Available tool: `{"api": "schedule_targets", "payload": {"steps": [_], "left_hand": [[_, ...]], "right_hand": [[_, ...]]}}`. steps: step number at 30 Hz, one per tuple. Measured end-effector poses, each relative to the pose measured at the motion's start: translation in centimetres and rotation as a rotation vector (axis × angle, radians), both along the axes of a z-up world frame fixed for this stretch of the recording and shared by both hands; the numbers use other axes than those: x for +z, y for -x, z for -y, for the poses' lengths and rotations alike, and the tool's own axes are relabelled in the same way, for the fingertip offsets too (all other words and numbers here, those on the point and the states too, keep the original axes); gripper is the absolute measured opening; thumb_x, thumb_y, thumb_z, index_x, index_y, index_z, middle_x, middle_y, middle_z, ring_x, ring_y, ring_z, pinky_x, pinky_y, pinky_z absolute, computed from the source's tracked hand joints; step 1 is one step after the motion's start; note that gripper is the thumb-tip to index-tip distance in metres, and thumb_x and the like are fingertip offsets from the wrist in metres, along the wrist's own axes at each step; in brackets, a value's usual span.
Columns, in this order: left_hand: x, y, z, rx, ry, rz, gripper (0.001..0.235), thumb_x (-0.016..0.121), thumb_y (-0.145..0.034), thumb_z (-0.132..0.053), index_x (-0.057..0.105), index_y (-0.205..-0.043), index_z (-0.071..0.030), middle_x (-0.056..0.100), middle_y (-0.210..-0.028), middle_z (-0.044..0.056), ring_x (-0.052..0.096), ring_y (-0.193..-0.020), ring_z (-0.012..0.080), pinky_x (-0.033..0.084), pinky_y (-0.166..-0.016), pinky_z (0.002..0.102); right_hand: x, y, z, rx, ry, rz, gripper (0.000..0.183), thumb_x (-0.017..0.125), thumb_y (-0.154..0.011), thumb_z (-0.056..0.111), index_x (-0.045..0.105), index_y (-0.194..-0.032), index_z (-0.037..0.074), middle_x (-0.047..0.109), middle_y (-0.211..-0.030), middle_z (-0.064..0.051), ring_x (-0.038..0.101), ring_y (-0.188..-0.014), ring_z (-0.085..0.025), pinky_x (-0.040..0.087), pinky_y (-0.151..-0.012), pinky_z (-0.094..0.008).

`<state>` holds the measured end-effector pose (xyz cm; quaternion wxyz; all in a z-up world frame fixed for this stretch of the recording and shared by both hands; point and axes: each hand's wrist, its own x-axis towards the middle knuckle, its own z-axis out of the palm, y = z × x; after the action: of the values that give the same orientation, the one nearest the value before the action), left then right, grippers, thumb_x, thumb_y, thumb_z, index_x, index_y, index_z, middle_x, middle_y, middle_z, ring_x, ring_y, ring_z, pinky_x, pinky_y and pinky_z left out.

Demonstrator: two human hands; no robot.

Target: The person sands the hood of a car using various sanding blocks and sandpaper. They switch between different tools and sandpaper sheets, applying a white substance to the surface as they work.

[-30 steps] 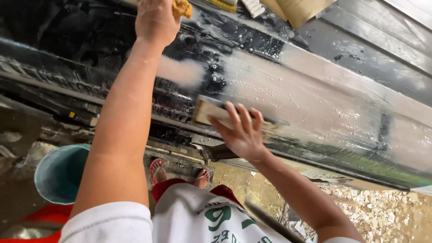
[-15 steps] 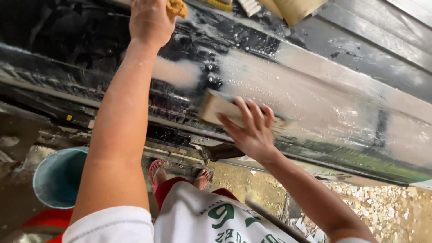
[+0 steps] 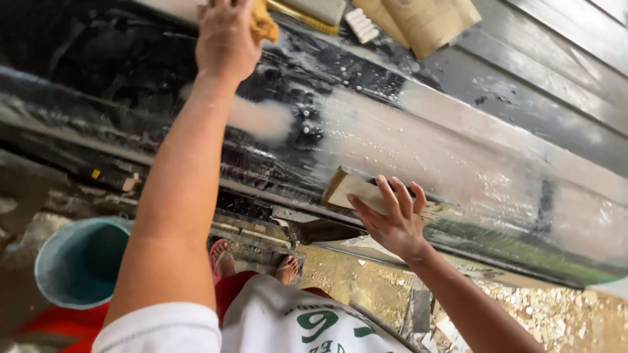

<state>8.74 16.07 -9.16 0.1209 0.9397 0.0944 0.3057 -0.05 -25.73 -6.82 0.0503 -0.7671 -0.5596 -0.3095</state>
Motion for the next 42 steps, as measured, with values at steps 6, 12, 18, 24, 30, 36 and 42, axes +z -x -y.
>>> {"api": "schedule_targets", "payload": {"steps": [6,12,18,24,30,36,42], "left_hand": [[-0.3,0.0,-0.3,-0.071,-0.024,0.082,0.056,0.092,-0.08,-0.014,0.062,-0.126,-0.005,0.061,-0.126,0.019,0.053,-0.118,0.0409,0.04,-0.102,0.053],[1.8,0.7,0.5,-0.067,-0.089,0.017,0.072,0.087,-0.099,-0.013,0.04,-0.153,-0.013,0.037,-0.148,0.021,0.037,-0.132,0.0445,0.042,-0.108,0.063],[3.8,1.6,2.8,-0.171,-0.11,0.133,0.063,0.084,-0.07,0.003,0.062,-0.128,-0.007,0.044,-0.123,0.015,0.054,-0.105,0.0391,0.05,-0.09,0.052],[8.3,8.4,23.3,-0.599,0.373,0.448,0.047,0.071,-0.063,0.001,0.071,-0.108,-0.015,0.066,-0.105,0.005,0.064,-0.101,0.0264,0.042,-0.098,0.028],[10.7,8.0,27.5,-0.856,-0.098,0.028,0.031,0.073,-0.073,-0.004,0.068,-0.101,-0.016,0.067,-0.097,0.007,0.06,-0.094,0.0281,0.045,-0.085,0.039],[9.1,7.8,28.9,-0.845,0.079,0.093,0.05,0.081,-0.058,-0.014,0.061,-0.105,-0.012,0.056,-0.107,0.014,0.049,-0.104,0.0351,0.04,-0.083,0.046],[6.4,4.0,27.0,-0.611,0.012,-0.022,0.04,0.074,-0.078,-0.016,0.059,-0.115,-0.018,0.057,-0.109,0.007,0.049,-0.112,0.0296,0.04,-0.095,0.049]], "right_hand": [[1.3,-1.7,-7.4,-0.077,-0.09,-0.12,0.054,0.079,-0.091,0.05,0.059,-0.139,0.034,0.038,-0.149,-0.012,0.039,-0.133,-0.032,0.029,-0.116,-0.056],[8.2,-3.7,-0.7,-0.066,-0.597,-1.281,0.071,0.064,-0.081,0.042,0.05,-0.142,0.009,0.056,-0.143,-0.012,0.055,-0.134,-0.027,0.046,-0.11,-0.043],[6.4,-1.6,0.9,1.038,-0.995,-2.448,0.083,0.07,-0.095,0.038,0.026,-0.154,-0.001,0.037,-0.15,-0.033,0.053,-0.129,-0.039,0.049,-0.111,-0.054],[6.6,1.1,-1.3,-0.133,-1.758,-2.306,0.052,0.06,-0.089,0.045,0.065,-0.129,0.012,0.064,-0.132,-0.019,0.062,-0.12,-0.036,0.039,-0.113,-0.056],[3.6,2.2,0.6,-0.016,-1.727,-2.465,0.057,0.063,-0.087,0.048,0.064,-0.128,0.01,0.061,-0.133,-0.022,0.059,-0.121,-0.042,0.036,-0.107,-0.065],[0.3,2.1,2.0,0.12,-1.725,-2.611,0.063,0.066,-0.084,0.052,0.064,-0.127,0.007,0.058,-0.135,-0.026,0.055,-0.122,-0.049,0.032,-0.099,-0.076],[-3.7,1.0,3.4,0.238,-1.661,-2.791,0.07,0.07,-0.081,0.057,0.063,-0.127,0.004,0.055,-0.136,-0.03,0.052,-0.122,-0.055,0.028,-0.092,-0.087]]}}
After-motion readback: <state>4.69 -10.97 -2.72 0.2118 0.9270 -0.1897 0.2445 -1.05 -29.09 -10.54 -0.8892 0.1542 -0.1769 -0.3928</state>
